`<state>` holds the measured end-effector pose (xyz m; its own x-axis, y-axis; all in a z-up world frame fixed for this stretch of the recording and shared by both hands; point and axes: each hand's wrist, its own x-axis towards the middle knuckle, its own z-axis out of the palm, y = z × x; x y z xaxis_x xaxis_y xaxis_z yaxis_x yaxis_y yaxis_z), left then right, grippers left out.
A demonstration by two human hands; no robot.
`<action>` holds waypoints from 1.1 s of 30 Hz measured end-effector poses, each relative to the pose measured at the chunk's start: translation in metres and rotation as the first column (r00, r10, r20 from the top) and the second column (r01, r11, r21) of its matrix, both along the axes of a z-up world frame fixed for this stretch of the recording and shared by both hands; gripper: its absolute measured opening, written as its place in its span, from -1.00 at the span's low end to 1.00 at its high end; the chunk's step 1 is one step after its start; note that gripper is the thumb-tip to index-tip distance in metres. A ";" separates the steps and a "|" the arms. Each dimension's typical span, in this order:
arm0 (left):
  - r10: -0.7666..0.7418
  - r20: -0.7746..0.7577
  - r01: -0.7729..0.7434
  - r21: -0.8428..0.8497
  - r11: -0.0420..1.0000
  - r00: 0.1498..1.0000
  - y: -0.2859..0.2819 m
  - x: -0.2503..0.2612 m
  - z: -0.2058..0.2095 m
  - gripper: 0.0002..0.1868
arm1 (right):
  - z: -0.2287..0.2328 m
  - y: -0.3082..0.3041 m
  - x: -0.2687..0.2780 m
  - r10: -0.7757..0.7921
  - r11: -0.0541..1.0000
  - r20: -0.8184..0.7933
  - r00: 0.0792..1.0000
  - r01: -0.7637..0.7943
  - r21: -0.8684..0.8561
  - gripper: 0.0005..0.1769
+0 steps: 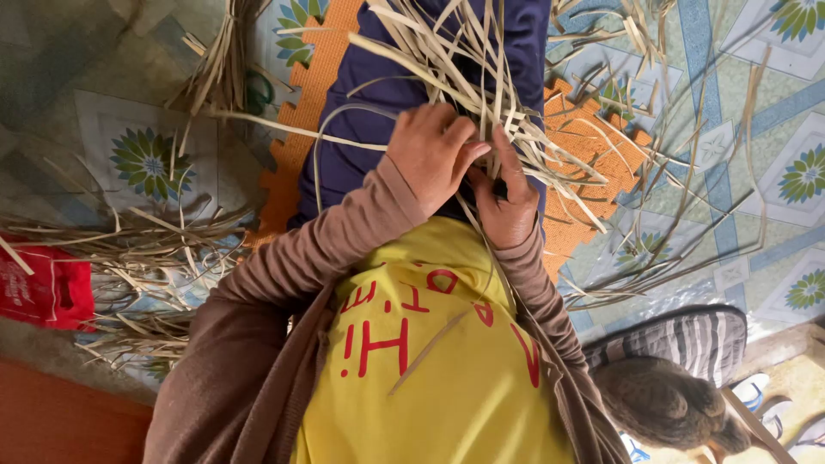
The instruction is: Weaving dried plant fibers together by hand to create a craft item
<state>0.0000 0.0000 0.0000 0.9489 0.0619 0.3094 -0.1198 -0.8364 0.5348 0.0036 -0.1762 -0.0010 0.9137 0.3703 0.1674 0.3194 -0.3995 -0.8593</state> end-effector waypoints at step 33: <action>-0.263 -0.172 0.183 -0.379 0.907 0.949 -0.003 -0.002 -0.012 -0.91 | 0.043 -0.005 0.054 0.202 0.979 0.345 0.917 -0.181 -0.092 -0.92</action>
<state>-0.0021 -0.0027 -0.0118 0.9912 -0.0919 0.0948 -0.1299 -0.5517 0.8239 0.0578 -0.1812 0.0416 0.7106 0.5511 0.4374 0.6715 -0.3456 -0.6555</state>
